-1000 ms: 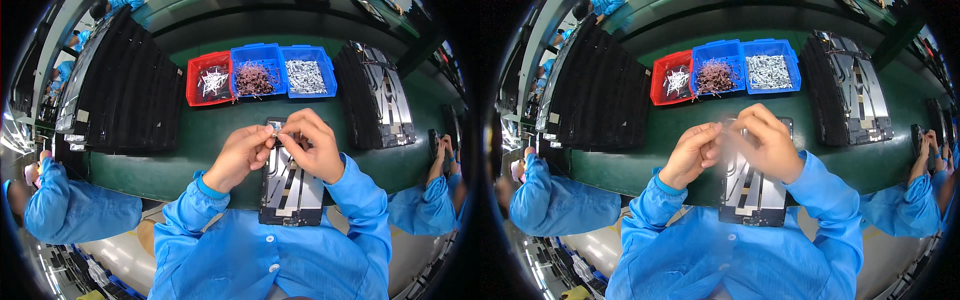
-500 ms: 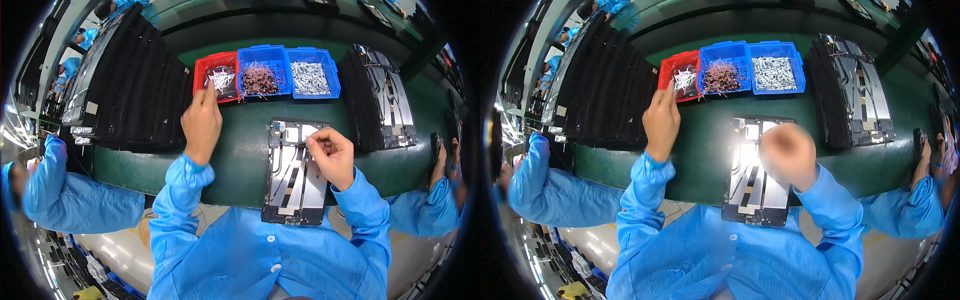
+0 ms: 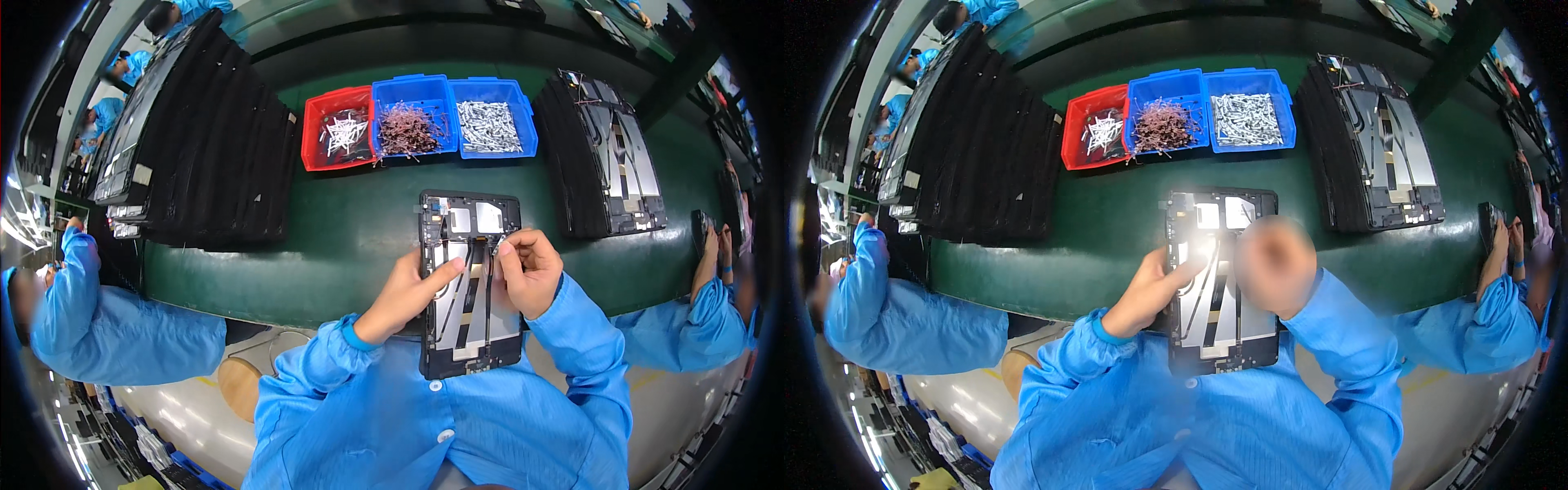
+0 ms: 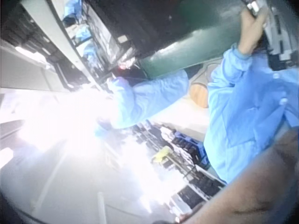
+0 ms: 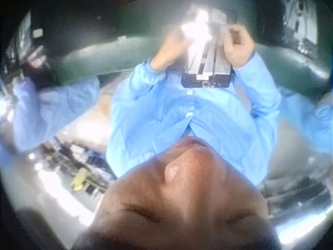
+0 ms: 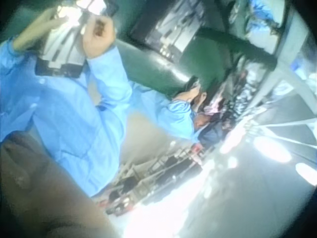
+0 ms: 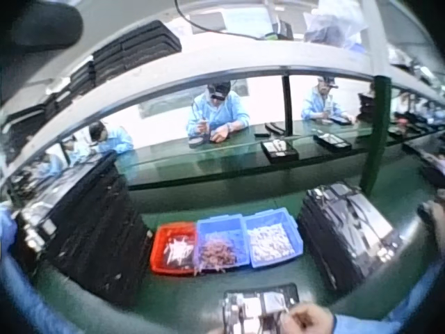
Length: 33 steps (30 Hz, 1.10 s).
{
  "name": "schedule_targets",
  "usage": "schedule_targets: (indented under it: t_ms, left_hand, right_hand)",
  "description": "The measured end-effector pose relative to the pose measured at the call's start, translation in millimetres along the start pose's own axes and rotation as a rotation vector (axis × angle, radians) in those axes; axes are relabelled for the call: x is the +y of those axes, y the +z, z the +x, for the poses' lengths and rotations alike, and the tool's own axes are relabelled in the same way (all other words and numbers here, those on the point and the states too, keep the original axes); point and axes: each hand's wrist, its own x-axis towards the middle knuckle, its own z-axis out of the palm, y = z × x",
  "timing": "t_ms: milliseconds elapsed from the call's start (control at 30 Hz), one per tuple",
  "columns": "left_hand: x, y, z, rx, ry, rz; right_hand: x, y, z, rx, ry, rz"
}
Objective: Assembling the internal components and outer frame of a tablet electronic device on an industrial assembly line.
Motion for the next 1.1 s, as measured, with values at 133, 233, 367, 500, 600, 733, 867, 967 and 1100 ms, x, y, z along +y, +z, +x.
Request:
schedule_targets:
  t_ms: [133,233,367,500,600,733,867,967,1100]
  left_hand:
    - [14.6,5.7,-4.3,-0.078,-0.041,-0.073]
    - [19.9,9.0,-20.1,0.014,0.136,-0.056]
    - [37.1,-1.5,-46.1,0.178,0.388,0.118]
    - [25.9,0.4,-44.1,0.486,0.786,0.237]
    - [40.2,-11.8,-26.0,0.648,1.234,0.91]
    - [16.4,-19.8,-20.4,0.598,1.149,0.931]
    - [11.8,-8.2,-13.7,0.818,1.27,0.96]
    - [13.5,0.9,-10.6,0.897,1.275,0.968]
    - [-14.3,-13.6,0.9,0.801,1.305,0.872]
  right_hand:
    - [-12.7,-0.5,3.6,-0.01,0.088,0.13]
    - [-55.7,-7.2,19.0,-0.052,0.082,0.209]
    - [-127.0,-11.9,33.2,-0.194,-0.049,0.357]
    - [-168.8,2.8,43.8,-0.369,-0.063,0.395]
    - [-162.4,31.2,44.7,-0.361,-0.039,0.367]
    - [-163.6,52.3,39.4,-0.476,0.125,0.591]
    - [-159.2,54.9,39.3,-0.486,0.181,0.618]
    - [-141.7,58.4,37.8,-0.436,-0.011,0.386]
    - [-140.2,60.8,36.8,-0.443,-0.043,0.379]
